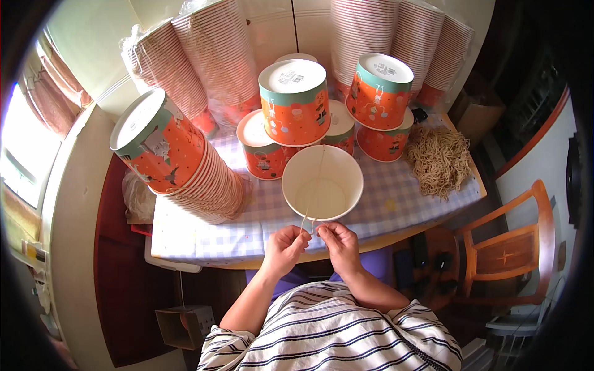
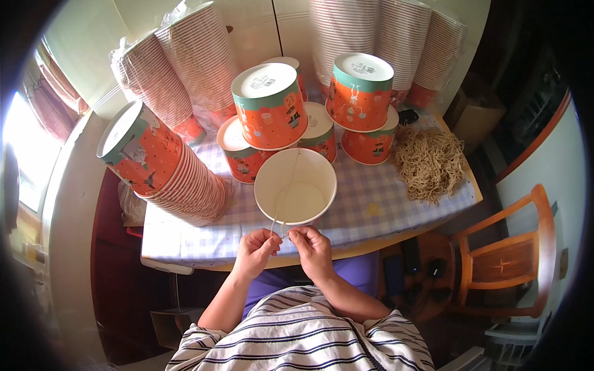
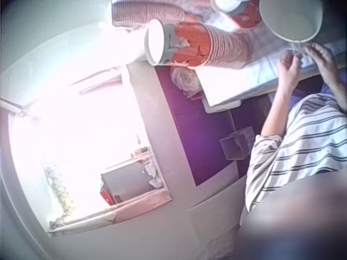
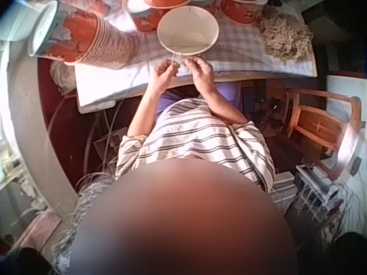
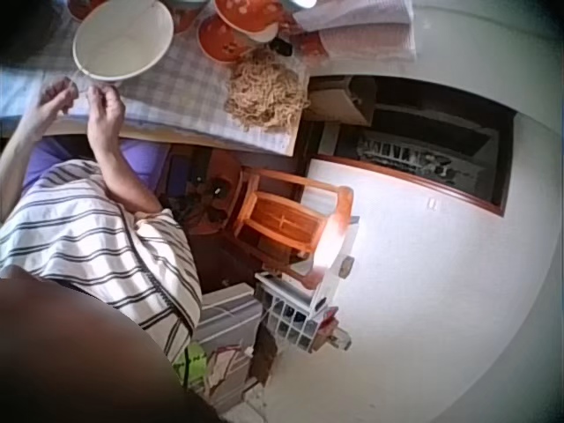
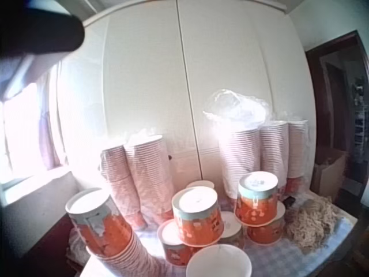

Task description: Preparing and organizing paper buckets by securing them with rubber bands.

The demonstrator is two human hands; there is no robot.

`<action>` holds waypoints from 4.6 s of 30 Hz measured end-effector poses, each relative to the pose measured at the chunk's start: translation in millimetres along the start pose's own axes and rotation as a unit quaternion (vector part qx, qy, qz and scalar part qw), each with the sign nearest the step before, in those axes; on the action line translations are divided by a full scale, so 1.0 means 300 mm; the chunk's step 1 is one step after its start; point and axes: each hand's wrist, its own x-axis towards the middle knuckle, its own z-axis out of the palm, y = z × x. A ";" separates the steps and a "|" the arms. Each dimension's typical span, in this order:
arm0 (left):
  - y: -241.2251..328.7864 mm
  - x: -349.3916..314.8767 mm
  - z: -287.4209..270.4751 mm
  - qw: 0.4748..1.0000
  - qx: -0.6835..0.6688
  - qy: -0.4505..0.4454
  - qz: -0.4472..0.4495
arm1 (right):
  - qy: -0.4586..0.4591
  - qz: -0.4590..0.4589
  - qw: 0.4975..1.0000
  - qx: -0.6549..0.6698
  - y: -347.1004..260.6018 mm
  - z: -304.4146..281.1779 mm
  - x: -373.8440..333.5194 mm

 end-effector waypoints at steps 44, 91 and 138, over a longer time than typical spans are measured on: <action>0.009 -0.043 0.014 0.974 0.191 0.073 0.099 | -0.045 0.066 0.989 0.123 -0.013 0.039 -0.029; 0.058 -0.013 0.100 0.920 0.312 0.144 0.191 | -0.057 0.120 0.984 0.118 0.022 -0.029 0.002; 0.087 -0.050 0.104 0.891 0.364 0.109 0.249 | -0.017 -0.096 0.990 -0.099 0.040 -0.028 0.019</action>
